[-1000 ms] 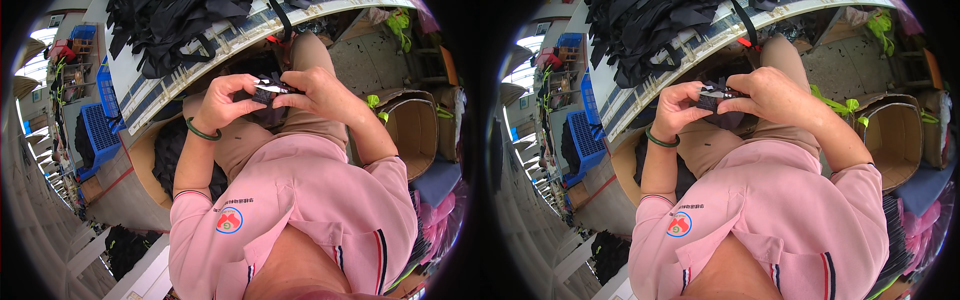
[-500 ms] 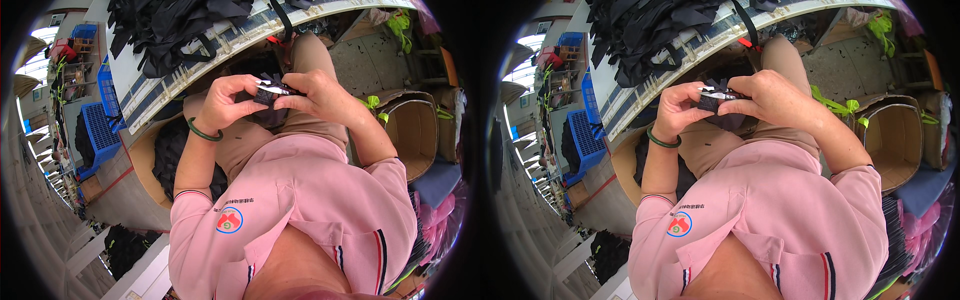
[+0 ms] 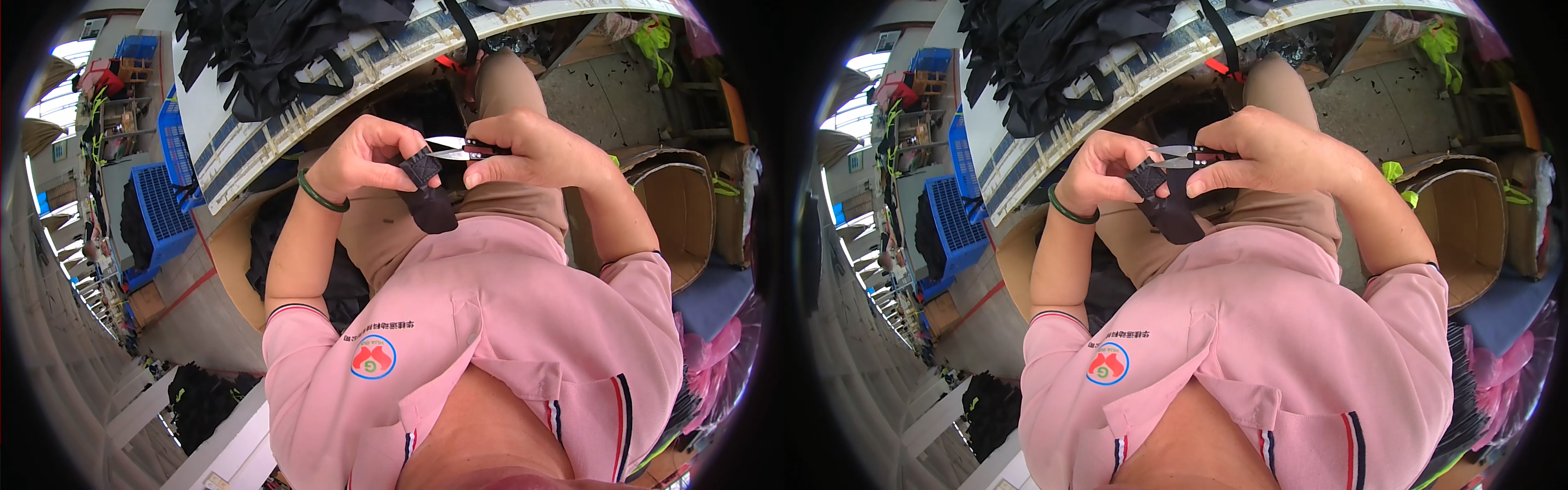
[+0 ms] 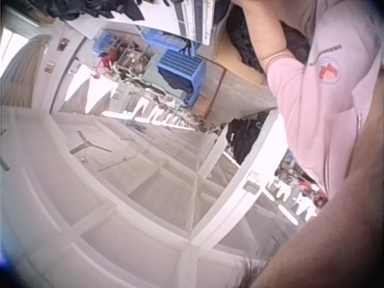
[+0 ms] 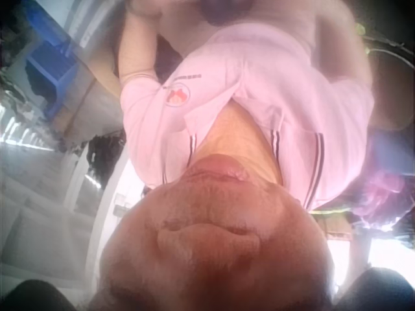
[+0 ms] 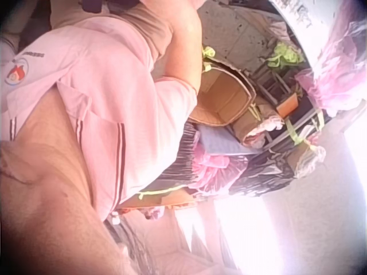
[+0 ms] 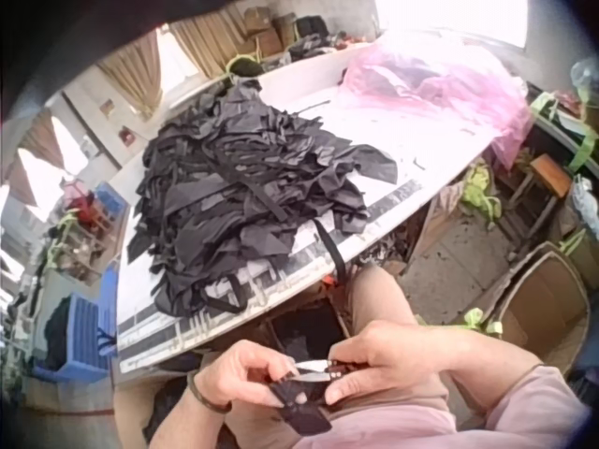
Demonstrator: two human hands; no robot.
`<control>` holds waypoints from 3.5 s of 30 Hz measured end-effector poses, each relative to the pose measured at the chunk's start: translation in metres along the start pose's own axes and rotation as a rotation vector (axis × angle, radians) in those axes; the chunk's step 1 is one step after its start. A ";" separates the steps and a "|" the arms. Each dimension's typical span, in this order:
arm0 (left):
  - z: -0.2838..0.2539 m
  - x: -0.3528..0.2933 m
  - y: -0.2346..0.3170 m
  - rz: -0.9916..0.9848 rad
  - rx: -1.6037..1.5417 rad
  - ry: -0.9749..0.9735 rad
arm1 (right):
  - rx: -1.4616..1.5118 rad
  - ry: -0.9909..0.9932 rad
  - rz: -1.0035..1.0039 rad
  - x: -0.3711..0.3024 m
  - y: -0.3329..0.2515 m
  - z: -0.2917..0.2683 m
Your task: The person sits on the floor and uses scissors to trim the edges of black fabric pieces. They handle the fabric one piece at a time, cutting small sections and placing the finished items into a pile on the table.
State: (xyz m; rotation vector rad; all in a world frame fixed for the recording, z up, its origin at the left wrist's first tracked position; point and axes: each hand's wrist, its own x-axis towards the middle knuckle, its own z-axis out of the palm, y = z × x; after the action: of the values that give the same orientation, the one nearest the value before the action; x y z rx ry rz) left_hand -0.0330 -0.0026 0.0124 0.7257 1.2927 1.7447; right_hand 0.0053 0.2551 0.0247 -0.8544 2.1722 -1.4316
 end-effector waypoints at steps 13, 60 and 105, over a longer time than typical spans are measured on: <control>-0.008 0.001 -0.007 -0.140 -0.245 -0.180 | -0.122 -0.037 -0.132 0.003 -0.003 0.008; 0.029 0.001 -0.017 0.234 0.123 0.578 | -0.498 0.415 -0.057 0.008 -0.004 0.034; -0.036 -0.324 -0.128 -1.666 0.746 0.232 | -0.078 0.974 0.394 0.083 0.165 -0.164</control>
State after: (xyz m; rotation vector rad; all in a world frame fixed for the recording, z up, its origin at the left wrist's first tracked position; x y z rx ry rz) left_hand 0.1316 -0.2853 -0.1123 -0.3044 1.8151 -0.0331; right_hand -0.2021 0.3569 -0.0618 0.3784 2.8324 -1.7443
